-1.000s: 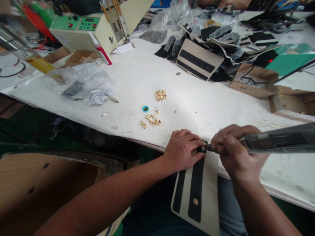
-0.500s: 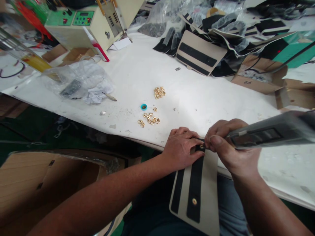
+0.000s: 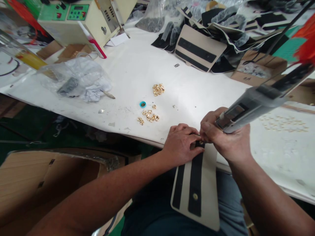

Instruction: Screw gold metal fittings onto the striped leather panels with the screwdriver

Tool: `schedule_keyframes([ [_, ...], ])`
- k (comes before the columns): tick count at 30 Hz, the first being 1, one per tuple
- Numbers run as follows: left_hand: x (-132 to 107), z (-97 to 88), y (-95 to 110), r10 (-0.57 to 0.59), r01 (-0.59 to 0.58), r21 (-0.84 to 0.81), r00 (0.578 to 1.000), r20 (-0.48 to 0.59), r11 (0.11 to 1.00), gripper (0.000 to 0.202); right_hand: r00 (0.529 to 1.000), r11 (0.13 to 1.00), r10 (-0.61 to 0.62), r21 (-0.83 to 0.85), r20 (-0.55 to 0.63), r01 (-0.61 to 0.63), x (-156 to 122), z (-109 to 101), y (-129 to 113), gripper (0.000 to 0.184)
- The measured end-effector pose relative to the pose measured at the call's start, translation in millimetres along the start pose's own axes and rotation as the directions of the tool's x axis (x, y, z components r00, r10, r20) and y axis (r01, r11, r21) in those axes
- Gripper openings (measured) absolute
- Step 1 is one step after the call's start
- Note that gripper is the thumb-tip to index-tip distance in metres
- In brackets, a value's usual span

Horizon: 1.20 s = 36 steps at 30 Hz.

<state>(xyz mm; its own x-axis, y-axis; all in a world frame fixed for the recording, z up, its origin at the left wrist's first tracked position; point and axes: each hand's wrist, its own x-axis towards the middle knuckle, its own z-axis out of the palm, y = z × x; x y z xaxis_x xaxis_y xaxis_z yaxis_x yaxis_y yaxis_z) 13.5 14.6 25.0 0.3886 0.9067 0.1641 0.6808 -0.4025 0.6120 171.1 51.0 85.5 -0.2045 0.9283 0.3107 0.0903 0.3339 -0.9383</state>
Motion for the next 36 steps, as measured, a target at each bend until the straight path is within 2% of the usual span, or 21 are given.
schedule_keyframes([
  [7, -1, -3.6, 3, -0.012, 0.013, -0.033, 1.0, 0.02, 0.999, 0.029, 0.987, 0.993, 0.007, 0.121, -0.16, 0.013, -15, -3, -2, 0.025],
  [14, -3, -1.4, 2, -0.002, 0.002, -0.043, 1.0, 0.001, 0.999, 0.03, 0.984, 0.994, 0.023, 0.108, -0.174, -0.004, -29, -6, -2, 0.021],
  [24, -2, -1.6, 5, -0.027, 0.027, -0.053, 1.0, -0.003, 0.998, 0.027, 0.986, 0.99, -0.022, 0.135, -0.166, 0.045, -16, 0, 0, 0.023],
  [32, -2, -0.4, 3, -0.013, 0.012, -0.048, 1.0, -0.015, 0.999, 0.029, 0.988, 0.991, -0.005, 0.132, -0.156, 0.026, -13, 2, 3, 0.028],
  [36, -3, -1.4, 4, -0.013, 0.012, -0.025, 1.0, -0.019, 1.0, 0.033, 0.982, 0.989, 0.055, 0.143, -0.182, -0.029, -14, -2, 10, 0.036],
])
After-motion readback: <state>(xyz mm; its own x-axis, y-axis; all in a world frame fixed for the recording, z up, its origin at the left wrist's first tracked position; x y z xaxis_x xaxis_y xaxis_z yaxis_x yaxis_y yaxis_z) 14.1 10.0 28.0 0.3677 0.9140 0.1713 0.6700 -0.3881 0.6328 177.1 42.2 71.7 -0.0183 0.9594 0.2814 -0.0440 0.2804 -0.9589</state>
